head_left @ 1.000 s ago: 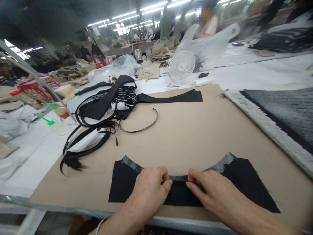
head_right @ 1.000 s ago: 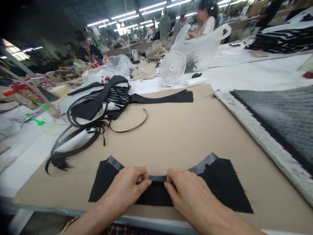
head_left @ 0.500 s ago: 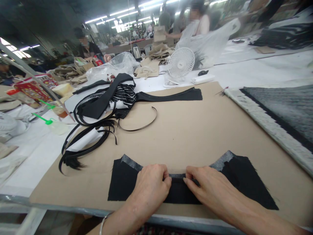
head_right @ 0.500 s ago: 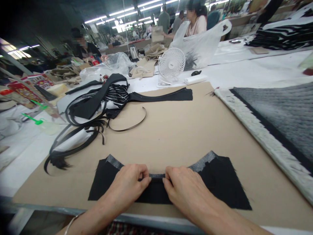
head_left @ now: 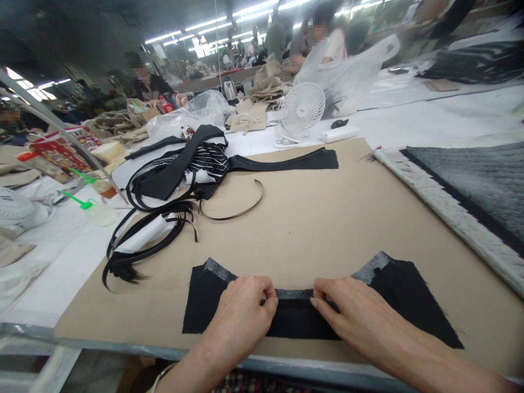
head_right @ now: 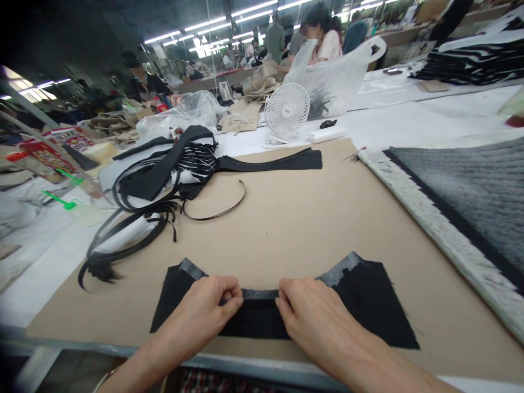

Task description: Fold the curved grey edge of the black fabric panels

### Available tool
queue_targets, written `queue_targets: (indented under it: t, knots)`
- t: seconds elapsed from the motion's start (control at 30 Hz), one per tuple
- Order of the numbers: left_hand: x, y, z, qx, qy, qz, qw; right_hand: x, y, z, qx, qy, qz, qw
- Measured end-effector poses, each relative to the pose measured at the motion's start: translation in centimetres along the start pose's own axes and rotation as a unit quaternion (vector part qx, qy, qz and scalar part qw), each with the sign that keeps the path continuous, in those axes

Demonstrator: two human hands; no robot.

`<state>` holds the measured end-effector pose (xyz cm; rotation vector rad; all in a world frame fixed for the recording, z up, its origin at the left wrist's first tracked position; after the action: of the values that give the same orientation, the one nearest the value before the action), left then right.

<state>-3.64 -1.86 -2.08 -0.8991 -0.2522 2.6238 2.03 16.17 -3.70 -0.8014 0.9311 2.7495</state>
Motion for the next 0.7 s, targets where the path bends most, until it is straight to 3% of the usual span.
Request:
queue_targets:
  t: [0.4, 0.53, 0.7]
  knots:
    - [-0.3, 1.1, 0.4, -0.115, 0.039, -0.062, 0.991, -1.4, 0.7, 2.1, -0.032, 0.008, 0.039, 0.999]
    - [-0.4, 1.1, 0.8, -0.121, 0.027, -0.073, 0.990, -1.7, 0.9, 3.1, -0.060, 0.018, 0.041, 0.997]
    - [-0.9, 1.1, 1.6, -0.122, 0.054, -0.076, 0.988, -2.0, 1.0, 4.7, -0.055, 0.023, 0.045, 0.997]
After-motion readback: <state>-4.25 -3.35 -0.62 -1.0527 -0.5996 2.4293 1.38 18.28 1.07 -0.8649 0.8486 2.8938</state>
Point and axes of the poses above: each hand's wrist, its own x-axis towards the middle knuckle, its own z-axis out of the back of the hand, y = z × x, the point moved 2 cm from there along x, towards the middle knuckle, and after that the axes turned 15 degrees about x, right-handed, at the moved point
